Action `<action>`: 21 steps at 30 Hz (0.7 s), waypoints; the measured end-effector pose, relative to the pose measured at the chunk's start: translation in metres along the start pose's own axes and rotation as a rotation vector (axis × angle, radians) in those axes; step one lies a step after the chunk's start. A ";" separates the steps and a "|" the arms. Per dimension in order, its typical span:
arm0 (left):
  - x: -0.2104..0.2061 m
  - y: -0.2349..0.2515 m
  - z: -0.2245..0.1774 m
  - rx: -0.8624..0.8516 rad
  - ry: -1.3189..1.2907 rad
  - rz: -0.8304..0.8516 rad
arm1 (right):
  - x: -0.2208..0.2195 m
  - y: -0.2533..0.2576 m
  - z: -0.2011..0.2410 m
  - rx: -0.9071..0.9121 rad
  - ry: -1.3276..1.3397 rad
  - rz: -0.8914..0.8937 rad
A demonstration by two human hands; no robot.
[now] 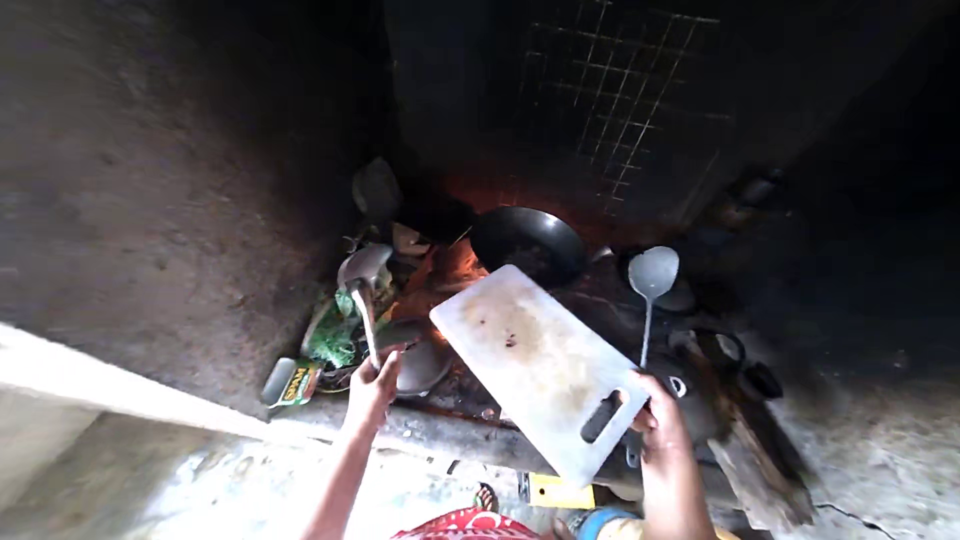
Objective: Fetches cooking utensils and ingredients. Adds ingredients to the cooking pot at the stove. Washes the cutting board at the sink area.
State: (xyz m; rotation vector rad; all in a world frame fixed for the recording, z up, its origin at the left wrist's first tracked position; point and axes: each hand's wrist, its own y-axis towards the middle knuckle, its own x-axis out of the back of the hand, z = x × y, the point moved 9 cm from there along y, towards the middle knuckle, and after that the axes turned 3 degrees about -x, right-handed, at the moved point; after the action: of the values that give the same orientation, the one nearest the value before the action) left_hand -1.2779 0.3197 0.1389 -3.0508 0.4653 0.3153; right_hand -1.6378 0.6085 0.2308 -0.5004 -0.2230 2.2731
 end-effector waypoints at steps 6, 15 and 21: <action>0.146 -0.100 -0.013 -0.070 -0.040 -0.201 | -0.131 -0.073 -0.100 -0.112 -0.071 0.249; 0.317 -0.262 -0.044 -0.196 -0.028 -0.555 | -0.330 -0.180 -0.223 -0.224 -0.076 0.911; 0.421 -0.349 -0.073 -0.137 0.204 -0.995 | -0.436 -0.252 -0.308 -0.403 -0.202 1.236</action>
State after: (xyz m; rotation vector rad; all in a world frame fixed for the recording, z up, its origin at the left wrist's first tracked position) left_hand -0.7657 0.5248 0.1269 -2.9774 -1.0846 -0.0226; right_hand -1.0715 0.4603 0.1542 -0.7367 -0.6045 3.5195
